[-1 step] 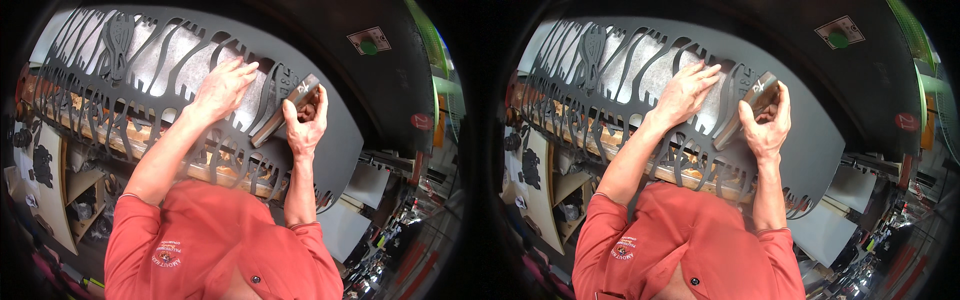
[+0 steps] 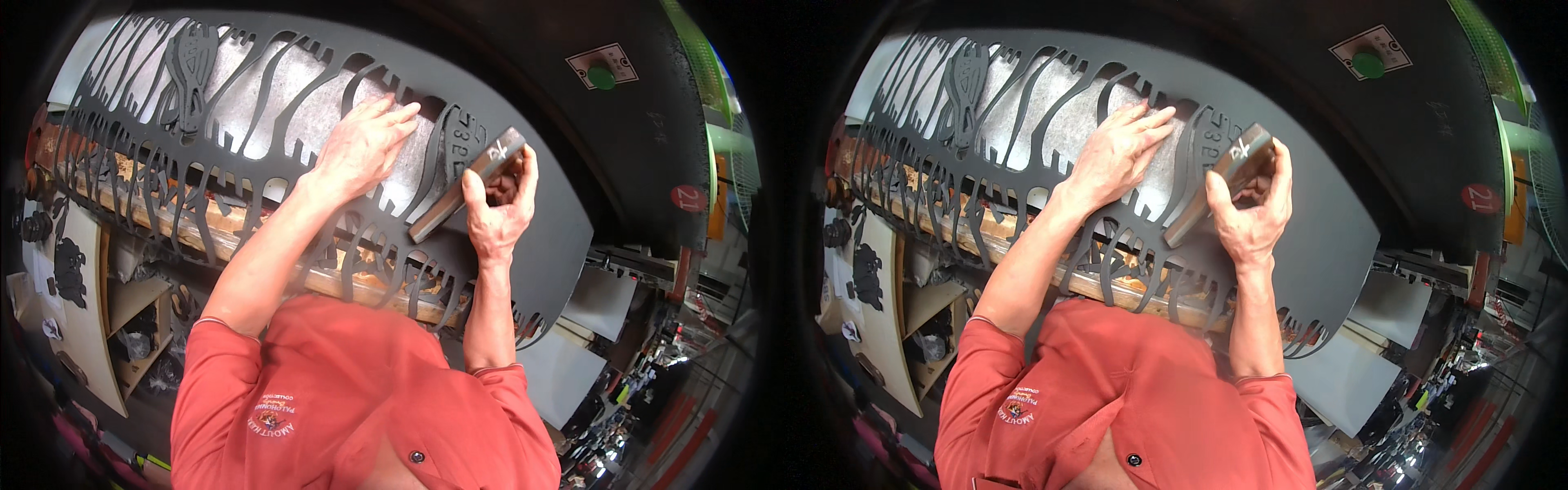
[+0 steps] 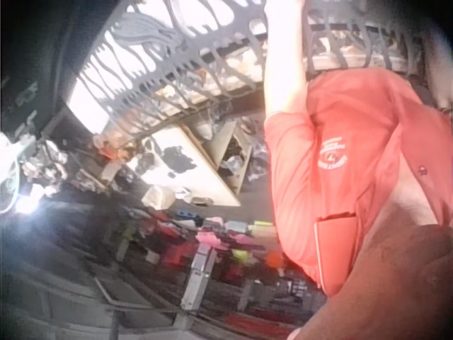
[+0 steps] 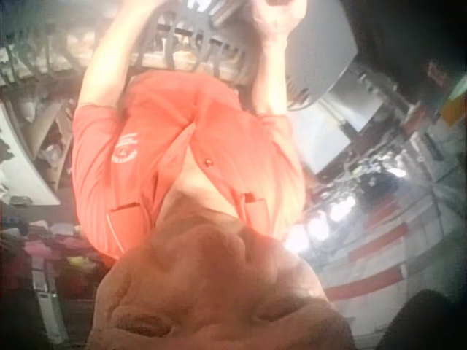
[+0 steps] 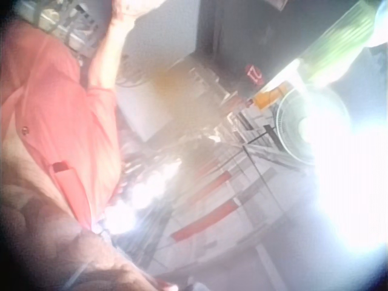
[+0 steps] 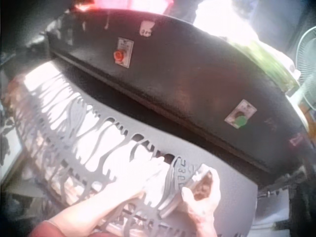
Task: The person repeatedly picks up black rubber pieces from a perforated metal sheet, separates them by hand, and places them into a pile. The person handles the pieces one at a time, turning them over and moving them aside.
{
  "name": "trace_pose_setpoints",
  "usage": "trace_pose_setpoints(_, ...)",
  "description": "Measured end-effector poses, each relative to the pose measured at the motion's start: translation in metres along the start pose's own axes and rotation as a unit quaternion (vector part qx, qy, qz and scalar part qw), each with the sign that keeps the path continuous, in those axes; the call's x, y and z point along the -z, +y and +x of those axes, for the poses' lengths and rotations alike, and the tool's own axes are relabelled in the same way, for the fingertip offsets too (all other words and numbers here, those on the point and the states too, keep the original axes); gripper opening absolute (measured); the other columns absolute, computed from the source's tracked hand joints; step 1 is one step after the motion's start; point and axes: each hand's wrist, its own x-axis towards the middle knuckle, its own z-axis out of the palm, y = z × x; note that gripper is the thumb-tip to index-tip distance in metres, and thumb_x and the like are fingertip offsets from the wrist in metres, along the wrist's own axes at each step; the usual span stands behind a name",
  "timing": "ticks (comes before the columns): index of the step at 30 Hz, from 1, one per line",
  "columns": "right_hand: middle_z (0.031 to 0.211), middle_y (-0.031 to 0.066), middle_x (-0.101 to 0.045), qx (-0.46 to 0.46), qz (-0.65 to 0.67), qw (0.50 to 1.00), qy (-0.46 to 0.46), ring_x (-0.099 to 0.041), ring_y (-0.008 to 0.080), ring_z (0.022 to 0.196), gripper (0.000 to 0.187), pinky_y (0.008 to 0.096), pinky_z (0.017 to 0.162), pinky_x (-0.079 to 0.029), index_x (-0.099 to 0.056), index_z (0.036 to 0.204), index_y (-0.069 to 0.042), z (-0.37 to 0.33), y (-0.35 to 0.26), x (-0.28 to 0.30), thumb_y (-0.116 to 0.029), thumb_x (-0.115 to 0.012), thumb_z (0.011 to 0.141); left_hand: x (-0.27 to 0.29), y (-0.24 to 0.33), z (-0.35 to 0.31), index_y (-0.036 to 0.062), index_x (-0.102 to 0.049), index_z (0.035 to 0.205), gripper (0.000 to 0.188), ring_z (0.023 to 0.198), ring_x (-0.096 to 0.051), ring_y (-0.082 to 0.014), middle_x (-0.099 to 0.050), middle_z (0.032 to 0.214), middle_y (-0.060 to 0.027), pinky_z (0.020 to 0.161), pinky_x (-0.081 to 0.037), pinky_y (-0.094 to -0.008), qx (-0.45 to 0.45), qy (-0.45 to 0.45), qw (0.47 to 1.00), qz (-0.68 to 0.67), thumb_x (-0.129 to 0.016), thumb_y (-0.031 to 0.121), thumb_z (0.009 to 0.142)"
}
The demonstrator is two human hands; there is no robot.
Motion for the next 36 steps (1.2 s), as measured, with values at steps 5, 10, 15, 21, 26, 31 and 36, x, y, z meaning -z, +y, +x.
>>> trace_pose_setpoints(5, 0.133, 0.0102, -0.059, 0.075, 0.082, 0.993, 0.047, -0.064, 0.0202, 0.113, 0.096, 0.0369, 0.098, -0.057, -0.042, 0.156, -0.006, -0.028, -0.01, 0.018, -0.015, -0.097, 0.078, 0.001, -0.001, 0.0, 0.0022, -0.077, 0.125, 0.028, 0.136, -0.062, -0.0392, -0.072, 0.14, -0.0144, 0.118, -0.048, -0.0477, 0.019, 0.014, 0.999, -0.029, -0.07, 0.016, 0.101)
trace_pose_setpoints(10, 0.133, 0.009, -0.059, 0.04, 0.082, 0.986, 0.138, -0.062, 0.0206, 0.116, 0.094, 0.0363, 0.101, -0.054, -0.042, 0.159, -0.005, -0.016, -0.026, 0.06, -0.02, -0.094, 0.083, 0.008, 0.017, 0.006, 0.0024, -0.074, 0.13, 0.034, 0.131, -0.066, -0.0375, -0.073, 0.137, -0.0187, 0.113, -0.052, -0.0455, 0.047, 0.045, 0.997, -0.052, -0.075, 0.017, 0.1)
trace_pose_setpoints(15, 0.122, 0.0094, -0.067, 0.014, 0.154, 0.972, 0.179, -0.066, 0.0177, 0.104, 0.073, 0.0326, 0.096, -0.055, -0.051, 0.154, 0.002, 0.01, -0.042, 0.099, -0.015, -0.081, 0.089, 0.012, 0.052, 0.009, 0.0003, -0.065, 0.144, 0.049, 0.097, -0.072, -0.0228, -0.077, 0.127, -0.0213, 0.093, -0.059, -0.0363, 0.243, -0.023, 0.947, -0.209, -0.075, 0.018, 0.099)
trace_pose_setpoints(21, 0.111, 0.0017, -0.065, -0.141, -0.032, 0.989, 0.039, -0.058, 0.0044, 0.075, 0.08, 0.0223, 0.062, -0.048, -0.056, 0.154, 0.001, 0.014, -0.039, 0.105, -0.008, -0.089, 0.083, 0.012, 0.06, 0.014, -0.0017, -0.054, 0.153, 0.059, 0.088, -0.068, -0.0127, -0.073, 0.105, -0.0076, 0.089, -0.057, -0.0279, 0.307, -0.083, 0.88, -0.353, -0.071, 0.006, 0.096)
trace_pose_setpoints(26, 0.146, 0.0231, -0.058, 0.133, -0.35, 0.911, -0.171, -0.057, 0.0418, 0.135, 0.091, 0.051, 0.115, -0.047, -0.052, 0.157, -0.009, 0.007, -0.011, 0.06, -0.02, -0.09, 0.076, 0.009, 0.054, 0.019, -0.0025, -0.051, 0.151, 0.053, 0.092, -0.069, -0.0083, -0.074, 0.105, -0.0053, 0.081, -0.055, -0.0224, 0.395, -0.054, 0.73, -0.555, -0.07, 0.004, 0.101)
trace_pose_setpoints(31, 0.132, 0.0141, -0.069, 0.262, -0.278, 0.895, -0.23, -0.064, 0.0335, 0.126, 0.06, 0.0469, 0.106, -0.052, -0.071, 0.136, -0.013, 0.028, 0.006, 0.018, -0.005, -0.082, 0.078, 0.001, 0.056, 0.014, -0.0027, -0.051, 0.152, 0.051, 0.096, -0.072, -0.0083, -0.074, 0.109, -0.0065, 0.081, -0.058, -0.0241, 0.328, -0.023, 0.793, -0.513, -0.067, 0.003, 0.105)
trace_pose_setpoints(36, 0.088, 0.0027, -0.072, -0.084, -0.046, 0.995, -0.005, -0.064, 0.011, 0.075, 0.013, 0.0279, 0.065, -0.05, -0.077, 0.102, -0.008, 0.064, 0.014, 0.023, -0.02, -0.074, 0.104, -0.013, 0.064, 0.006, 0.0016, -0.057, 0.154, 0.048, 0.093, -0.073, -0.0091, -0.07, 0.12, -0.0095, 0.078, -0.062, -0.0244, 0.274, 0.003, 0.868, -0.414, -0.06, -0.003, 0.106)
